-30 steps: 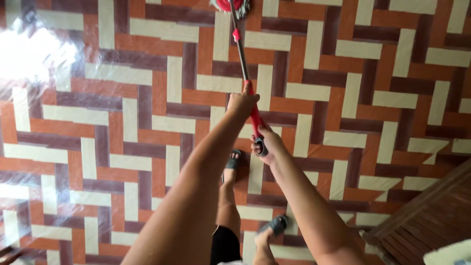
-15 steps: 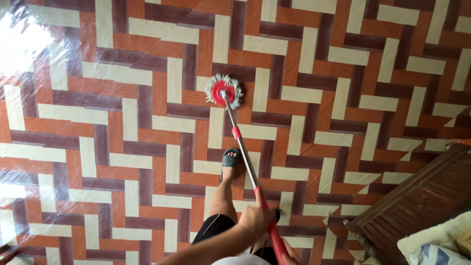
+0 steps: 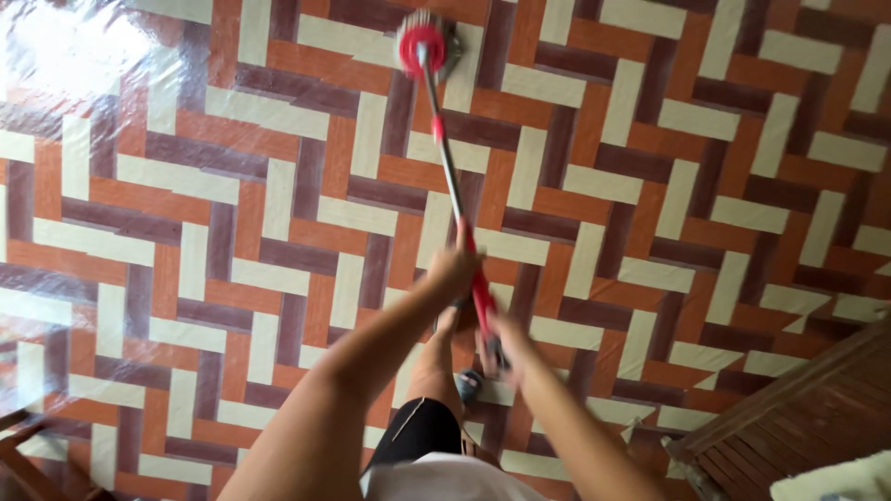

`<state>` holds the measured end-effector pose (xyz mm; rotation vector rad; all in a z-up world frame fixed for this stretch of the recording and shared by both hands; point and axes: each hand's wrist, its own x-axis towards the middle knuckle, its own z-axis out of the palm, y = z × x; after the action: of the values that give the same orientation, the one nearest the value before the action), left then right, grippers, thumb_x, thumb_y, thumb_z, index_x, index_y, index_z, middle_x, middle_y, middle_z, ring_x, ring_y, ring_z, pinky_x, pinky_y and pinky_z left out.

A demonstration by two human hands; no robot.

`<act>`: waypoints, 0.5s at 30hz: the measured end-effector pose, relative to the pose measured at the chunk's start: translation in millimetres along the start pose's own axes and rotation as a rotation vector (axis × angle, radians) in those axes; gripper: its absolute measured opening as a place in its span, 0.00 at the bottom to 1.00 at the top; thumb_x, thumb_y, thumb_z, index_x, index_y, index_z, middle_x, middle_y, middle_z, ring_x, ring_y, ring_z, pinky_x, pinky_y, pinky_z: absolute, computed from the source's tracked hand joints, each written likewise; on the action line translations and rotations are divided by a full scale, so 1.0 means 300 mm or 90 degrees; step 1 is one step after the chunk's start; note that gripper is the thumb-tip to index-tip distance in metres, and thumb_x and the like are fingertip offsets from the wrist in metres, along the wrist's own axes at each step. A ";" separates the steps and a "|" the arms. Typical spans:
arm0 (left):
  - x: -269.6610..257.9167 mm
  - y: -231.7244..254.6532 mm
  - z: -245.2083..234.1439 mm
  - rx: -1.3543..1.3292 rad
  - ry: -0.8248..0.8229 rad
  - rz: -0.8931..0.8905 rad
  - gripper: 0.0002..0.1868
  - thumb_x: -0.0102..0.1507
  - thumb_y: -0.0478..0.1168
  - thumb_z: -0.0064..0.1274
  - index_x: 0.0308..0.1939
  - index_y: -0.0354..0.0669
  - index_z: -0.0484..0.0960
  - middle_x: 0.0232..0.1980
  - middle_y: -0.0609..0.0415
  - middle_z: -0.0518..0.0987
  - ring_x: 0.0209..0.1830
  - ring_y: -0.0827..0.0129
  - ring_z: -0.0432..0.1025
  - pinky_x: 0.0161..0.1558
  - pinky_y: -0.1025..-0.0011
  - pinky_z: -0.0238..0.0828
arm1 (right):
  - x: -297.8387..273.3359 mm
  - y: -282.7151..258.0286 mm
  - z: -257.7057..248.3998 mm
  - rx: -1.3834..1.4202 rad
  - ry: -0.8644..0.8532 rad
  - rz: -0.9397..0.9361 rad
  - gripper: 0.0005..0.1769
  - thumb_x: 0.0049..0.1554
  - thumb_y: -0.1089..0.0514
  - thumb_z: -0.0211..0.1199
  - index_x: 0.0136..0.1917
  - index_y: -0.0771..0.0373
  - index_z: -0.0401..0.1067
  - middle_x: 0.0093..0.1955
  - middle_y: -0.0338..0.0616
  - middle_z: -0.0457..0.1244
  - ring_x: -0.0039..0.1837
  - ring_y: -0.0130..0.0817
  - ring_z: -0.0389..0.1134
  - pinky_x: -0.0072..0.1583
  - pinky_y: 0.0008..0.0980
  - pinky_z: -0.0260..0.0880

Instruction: Mop a tiled floor in a room and rinse the mop in a bucket.

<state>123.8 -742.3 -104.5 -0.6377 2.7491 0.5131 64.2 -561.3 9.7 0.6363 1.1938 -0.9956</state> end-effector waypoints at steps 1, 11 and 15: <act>-0.118 0.081 0.038 0.053 -0.019 0.036 0.17 0.67 0.46 0.50 0.60 0.60 0.76 0.74 0.18 0.56 0.31 0.55 0.79 0.26 0.62 0.76 | -0.133 0.079 -0.024 -0.031 0.026 0.013 0.31 0.64 0.43 0.54 0.79 0.37 0.55 0.34 0.37 0.63 0.29 0.26 0.64 0.28 0.27 0.60; -1.156 0.701 -0.194 -0.308 -0.293 0.093 0.33 0.60 0.57 0.59 0.69 0.65 0.70 0.72 0.10 0.49 0.36 0.41 0.78 0.40 0.55 0.75 | -0.315 1.157 -1.174 -0.273 -0.235 -0.218 0.37 0.63 0.57 0.53 0.82 0.62 0.46 0.82 0.49 0.52 0.81 0.30 0.53 0.76 0.30 0.48; -1.060 0.535 0.150 -0.066 -0.147 0.029 0.21 0.64 0.51 0.54 0.60 0.57 0.74 0.73 0.11 0.55 0.30 0.53 0.80 0.35 0.57 0.74 | -0.410 0.930 -0.597 -0.305 -0.036 -0.143 0.37 0.62 0.55 0.55 0.83 0.51 0.57 0.44 0.52 0.67 0.38 0.35 0.67 0.42 0.31 0.67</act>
<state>332.4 -472.1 6.4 -0.5044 2.5381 0.6964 223.9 -248.5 51.7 0.0970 1.4115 -0.8600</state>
